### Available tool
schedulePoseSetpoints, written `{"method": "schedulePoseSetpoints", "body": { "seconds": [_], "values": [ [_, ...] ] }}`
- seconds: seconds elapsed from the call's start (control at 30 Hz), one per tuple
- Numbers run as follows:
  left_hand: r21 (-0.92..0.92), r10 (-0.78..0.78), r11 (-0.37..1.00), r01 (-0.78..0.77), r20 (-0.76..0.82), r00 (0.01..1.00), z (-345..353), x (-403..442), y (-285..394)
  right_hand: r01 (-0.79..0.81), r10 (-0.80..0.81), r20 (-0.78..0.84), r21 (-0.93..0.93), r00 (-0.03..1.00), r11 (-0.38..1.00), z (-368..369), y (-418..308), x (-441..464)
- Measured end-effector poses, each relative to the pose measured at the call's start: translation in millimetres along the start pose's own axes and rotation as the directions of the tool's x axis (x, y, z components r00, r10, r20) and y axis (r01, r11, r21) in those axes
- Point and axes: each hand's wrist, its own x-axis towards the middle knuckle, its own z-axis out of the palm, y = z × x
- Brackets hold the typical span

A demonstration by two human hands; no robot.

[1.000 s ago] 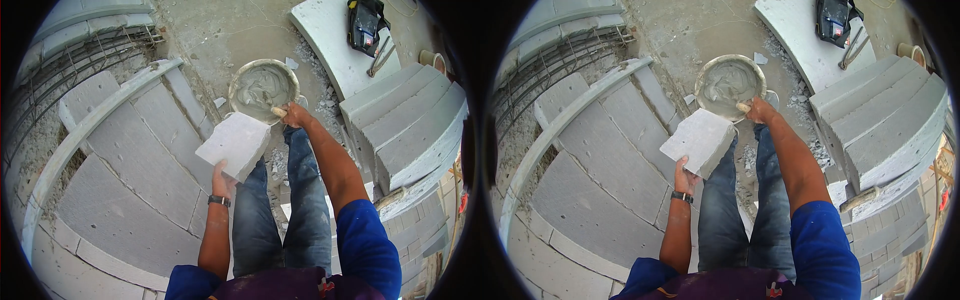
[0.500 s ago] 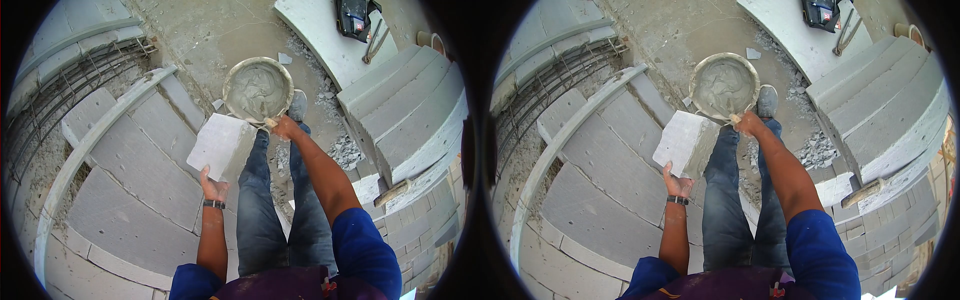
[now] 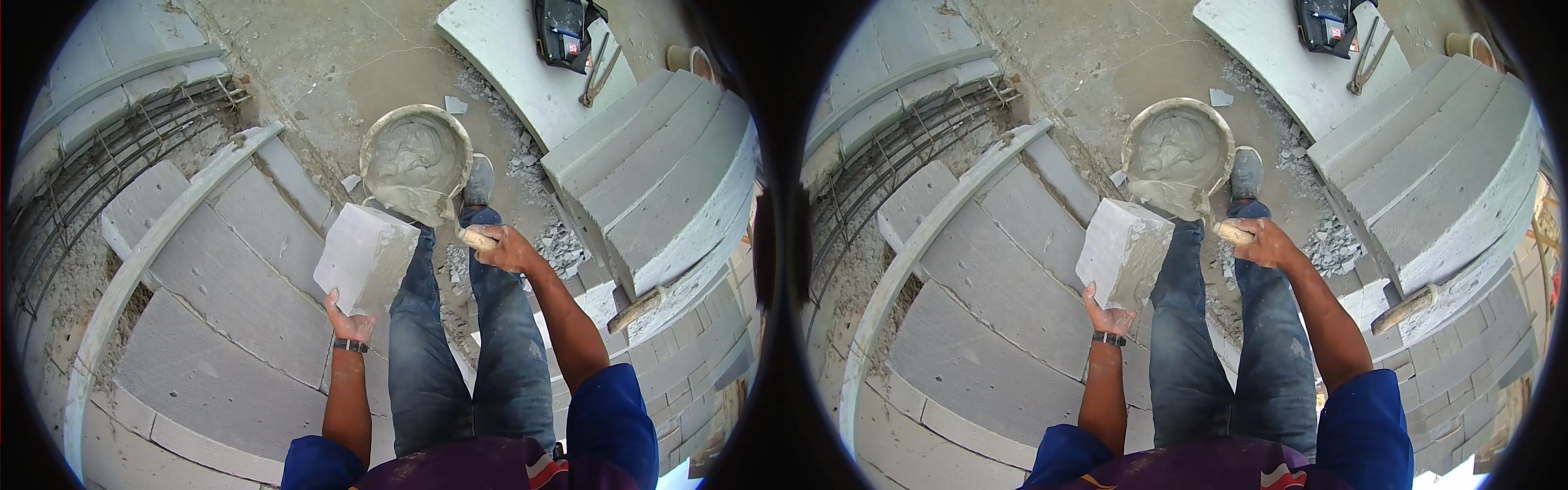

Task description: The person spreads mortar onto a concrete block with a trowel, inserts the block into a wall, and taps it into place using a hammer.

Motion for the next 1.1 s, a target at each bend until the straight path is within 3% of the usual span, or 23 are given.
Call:
{"method": "schedulePoseSetpoints", "body": {
  "seconds": [0.1,0.2,0.43,0.7,0.8,0.9,1.0,1.1],
  "values": [
    [-0.014,-0.07,0.997,0.072,0.087,0.994,-13,1,3,0.129,-0.129,-0.007,-0.014,0.992,0.992,8,5,-8],
    [-0.052,-0.113,0.991,0.12,0.134,0.985,-24,-3,6,0.232,-0.254,-0.076,-0.219,0.964,0.948,11,2,-7],
    [0.069,-0.062,0.996,0.057,0.077,0.995,-8,-13,18,0.348,-0.448,-0.055,-0.548,0.893,0.761,14,-24,-9],
    [-0.035,-0.034,0.999,0.037,0.07,0.997,-1,-12,15,0.279,-0.363,-0.004,-0.632,0.932,0.723,14,-59,-42],
    [-0.019,-0.03,0.999,0.032,0.111,0.993,-1,-14,15,0.294,-0.41,-0.029,-0.651,0.911,0.699,14,-64,-53],
    [0.017,-0.047,0.999,0.045,0.127,0.991,-4,-16,20,0.215,-0.32,-0.04,-0.662,0.947,0.718,7,-73,-66],
    [0.003,-0.045,0.999,0.045,0.118,0.992,-6,-10,24,0.294,-0.411,-0.064,-0.599,0.91,0.745,-1,-64,-78],
    [-0.035,-0.084,0.995,0.089,0.119,0.989,-6,-6,29,0.28,-0.372,-0.032,-0.601,0.928,0.749,-5,-75,-89]
  ]
}}
